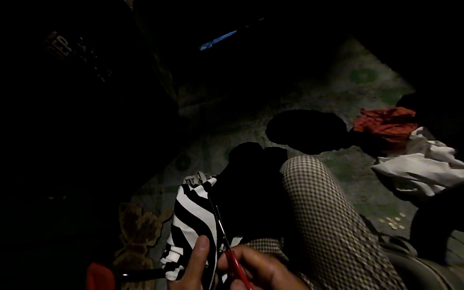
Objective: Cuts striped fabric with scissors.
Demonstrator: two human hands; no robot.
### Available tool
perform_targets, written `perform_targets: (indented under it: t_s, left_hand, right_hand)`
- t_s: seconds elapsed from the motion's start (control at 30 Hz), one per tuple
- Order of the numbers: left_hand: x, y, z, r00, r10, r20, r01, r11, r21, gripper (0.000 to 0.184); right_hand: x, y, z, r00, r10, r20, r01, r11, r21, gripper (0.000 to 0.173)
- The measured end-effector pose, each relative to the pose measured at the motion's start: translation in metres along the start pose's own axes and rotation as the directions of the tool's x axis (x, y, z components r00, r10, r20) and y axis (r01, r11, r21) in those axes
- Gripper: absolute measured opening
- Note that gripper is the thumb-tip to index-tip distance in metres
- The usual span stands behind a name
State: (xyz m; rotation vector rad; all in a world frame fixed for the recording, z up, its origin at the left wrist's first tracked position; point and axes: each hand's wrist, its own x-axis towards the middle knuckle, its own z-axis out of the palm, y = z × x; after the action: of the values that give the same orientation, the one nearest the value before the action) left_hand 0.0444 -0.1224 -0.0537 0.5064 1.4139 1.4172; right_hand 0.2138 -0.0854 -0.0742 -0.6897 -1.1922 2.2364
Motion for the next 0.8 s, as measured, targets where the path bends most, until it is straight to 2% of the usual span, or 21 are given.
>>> perform_targets:
  t_s: [0.37, 0.8]
  left_hand:
    - [-0.001, 0.0, -0.003, 1.0, 0.015, -0.001, -0.015, 1.0, 0.001, 0.023]
    - [-0.002, 0.001, -0.008, 0.997, 0.042, 0.063, -0.042, 0.999, -0.001, 0.022]
  right_hand:
    - [0.005, -0.002, 0.001, 1.0, 0.026, -0.001, -0.026, 1.0, -0.011, 0.034]
    - [0.011, -0.002, -0.001, 1.0, 0.004, -0.002, -0.004, 1.0, -0.004, 0.033]
